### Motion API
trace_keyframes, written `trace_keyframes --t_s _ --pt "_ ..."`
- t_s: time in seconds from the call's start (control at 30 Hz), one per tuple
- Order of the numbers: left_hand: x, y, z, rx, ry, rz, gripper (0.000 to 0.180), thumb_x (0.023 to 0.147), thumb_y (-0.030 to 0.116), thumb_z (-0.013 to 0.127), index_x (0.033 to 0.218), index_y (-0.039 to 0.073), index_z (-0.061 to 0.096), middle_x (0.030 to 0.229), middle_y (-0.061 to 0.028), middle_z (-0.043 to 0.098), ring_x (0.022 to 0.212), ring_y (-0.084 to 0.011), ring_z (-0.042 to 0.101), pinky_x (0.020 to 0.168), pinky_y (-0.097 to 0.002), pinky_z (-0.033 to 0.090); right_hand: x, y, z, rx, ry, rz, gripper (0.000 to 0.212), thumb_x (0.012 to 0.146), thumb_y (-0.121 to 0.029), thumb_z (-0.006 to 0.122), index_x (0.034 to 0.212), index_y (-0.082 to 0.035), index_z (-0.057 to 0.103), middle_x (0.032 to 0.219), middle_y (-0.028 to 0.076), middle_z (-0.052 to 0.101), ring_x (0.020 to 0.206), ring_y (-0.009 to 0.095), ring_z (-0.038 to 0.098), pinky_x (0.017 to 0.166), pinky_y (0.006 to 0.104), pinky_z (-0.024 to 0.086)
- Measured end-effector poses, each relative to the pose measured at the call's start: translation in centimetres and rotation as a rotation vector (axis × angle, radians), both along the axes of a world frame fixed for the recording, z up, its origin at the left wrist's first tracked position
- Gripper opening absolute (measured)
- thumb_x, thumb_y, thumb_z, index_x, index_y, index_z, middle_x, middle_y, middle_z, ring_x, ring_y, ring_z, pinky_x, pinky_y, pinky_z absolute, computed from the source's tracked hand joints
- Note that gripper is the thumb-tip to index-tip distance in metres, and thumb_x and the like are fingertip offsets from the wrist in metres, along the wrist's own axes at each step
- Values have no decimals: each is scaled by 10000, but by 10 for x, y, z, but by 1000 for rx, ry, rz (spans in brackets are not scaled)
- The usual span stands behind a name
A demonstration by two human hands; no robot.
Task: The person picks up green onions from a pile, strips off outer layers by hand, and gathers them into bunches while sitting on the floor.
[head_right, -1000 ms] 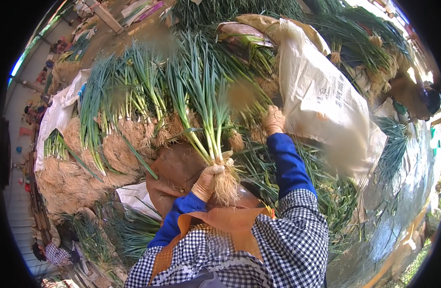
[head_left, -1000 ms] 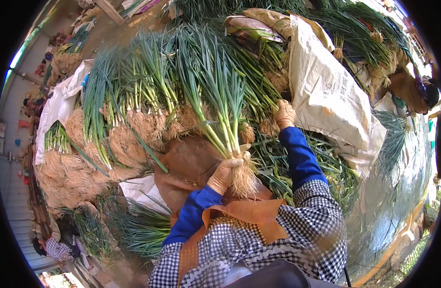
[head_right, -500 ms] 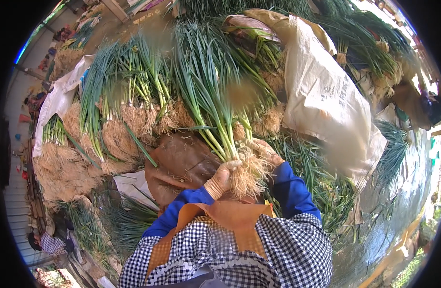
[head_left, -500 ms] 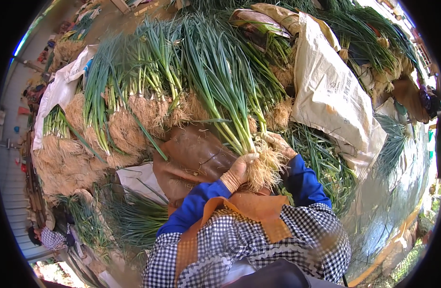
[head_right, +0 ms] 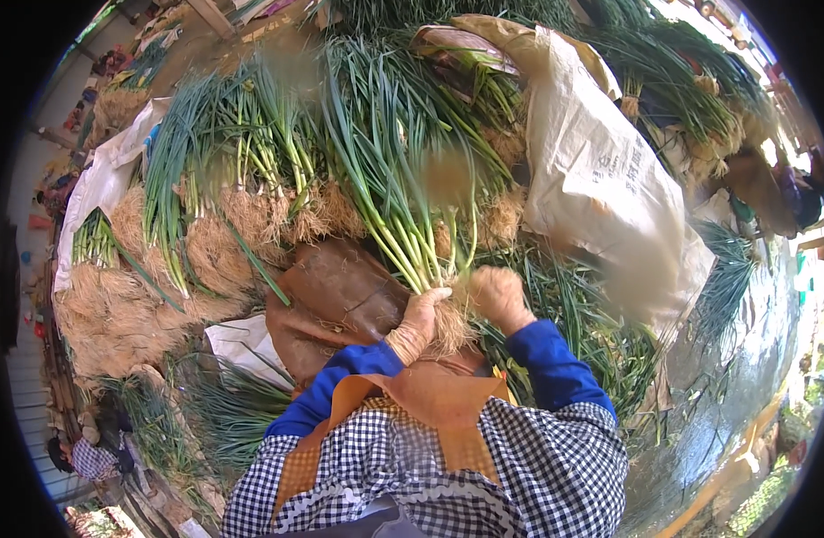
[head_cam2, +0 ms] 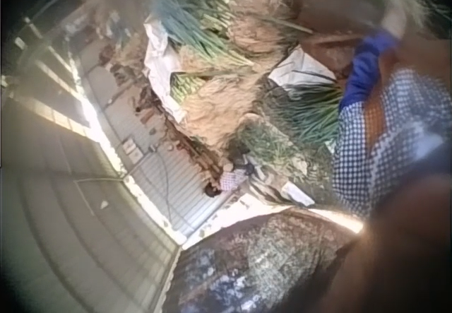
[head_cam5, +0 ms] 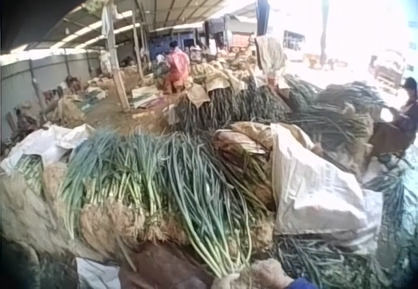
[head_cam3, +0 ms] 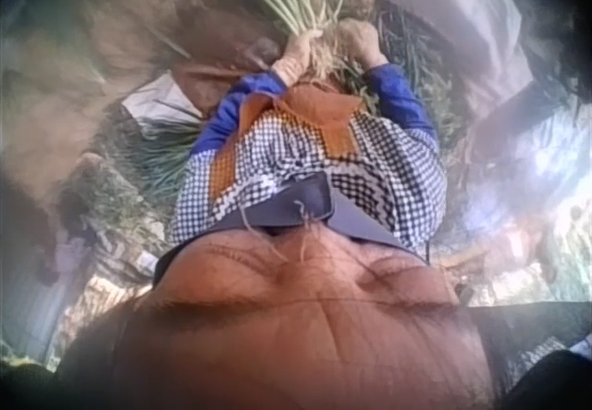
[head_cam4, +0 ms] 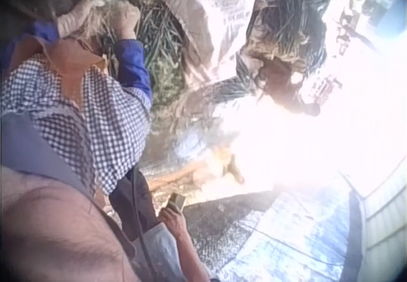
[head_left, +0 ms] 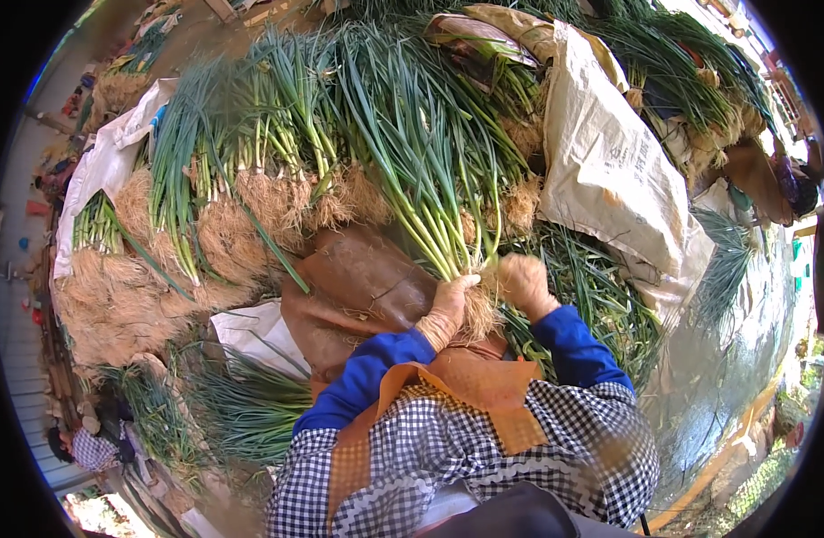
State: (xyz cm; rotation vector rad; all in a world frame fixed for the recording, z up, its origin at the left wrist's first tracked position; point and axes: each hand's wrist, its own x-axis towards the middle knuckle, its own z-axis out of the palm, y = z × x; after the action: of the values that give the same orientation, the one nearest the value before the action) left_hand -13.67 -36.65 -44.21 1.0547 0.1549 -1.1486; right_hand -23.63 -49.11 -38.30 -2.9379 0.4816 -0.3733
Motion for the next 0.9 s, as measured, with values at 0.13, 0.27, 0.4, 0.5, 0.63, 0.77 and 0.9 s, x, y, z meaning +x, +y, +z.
trace_keyframes --t_s 0.13,0.27,0.4,0.5,0.63,0.77,0.9 --pt "2 -1 2 -51 96 21 195 765 29 558 941 -19 627 866 -67 627 796 -179 593 743 -287 492 -85 12 -19 217 295 336 120 764 -231 544 692 -153 599 698 40 597 643 209 606 517 330 469" --pt "-3 -5 13 -64 -53 -12 204 744 5 579 941 -20 629 889 -64 631 806 -175 596 746 -272 488 -73 -64 -16 157 917 -119 314 797 -401 550 909 -131 666 920 110 653 854 230 634 689 403 499" --pt "2 -3 -3 -96 -97 -18 218 760 2 592 975 -9 619 897 -47 626 815 -153 583 749 -259 469 72 -53 31 438 114 -375 418 778 -481 574 930 -98 640 920 169 636 896 290 608 774 384 467" --pt "-4 -10 7 -50 -159 -19 220 749 -7 605 969 -2 612 878 -33 598 791 -147 562 740 -253 460 103 -79 -6 403 398 -259 458 803 -437 572 993 -21 581 929 198 615 896 350 584 773 420 453" --pt "1 -4 11 11 -96 18 205 740 -5 608 945 -1 607 873 -35 594 792 -151 560 737 -256 461 86 -49 -8 352 58 -410 234 828 -337 542 825 -111 605 723 141 625 700 327 615 616 422 482" --pt "4 -3 2 -25 -36 36 160 750 0 584 906 -18 617 852 -51 617 786 -166 584 733 -271 484 38 -22 4 59 -89 -71 154 795 -205 557 654 -154 522 517 57 520 439 233 539 381 329 407" --pt "3 -6 20 -67 169 14 185 752 25 572 923 -28 617 855 -75 633 762 -186 608 708 -302 516 -46 7 27 138 0 543 66 815 -195 517 857 -161 555 571 26 431 478 188 488 413 303 382"
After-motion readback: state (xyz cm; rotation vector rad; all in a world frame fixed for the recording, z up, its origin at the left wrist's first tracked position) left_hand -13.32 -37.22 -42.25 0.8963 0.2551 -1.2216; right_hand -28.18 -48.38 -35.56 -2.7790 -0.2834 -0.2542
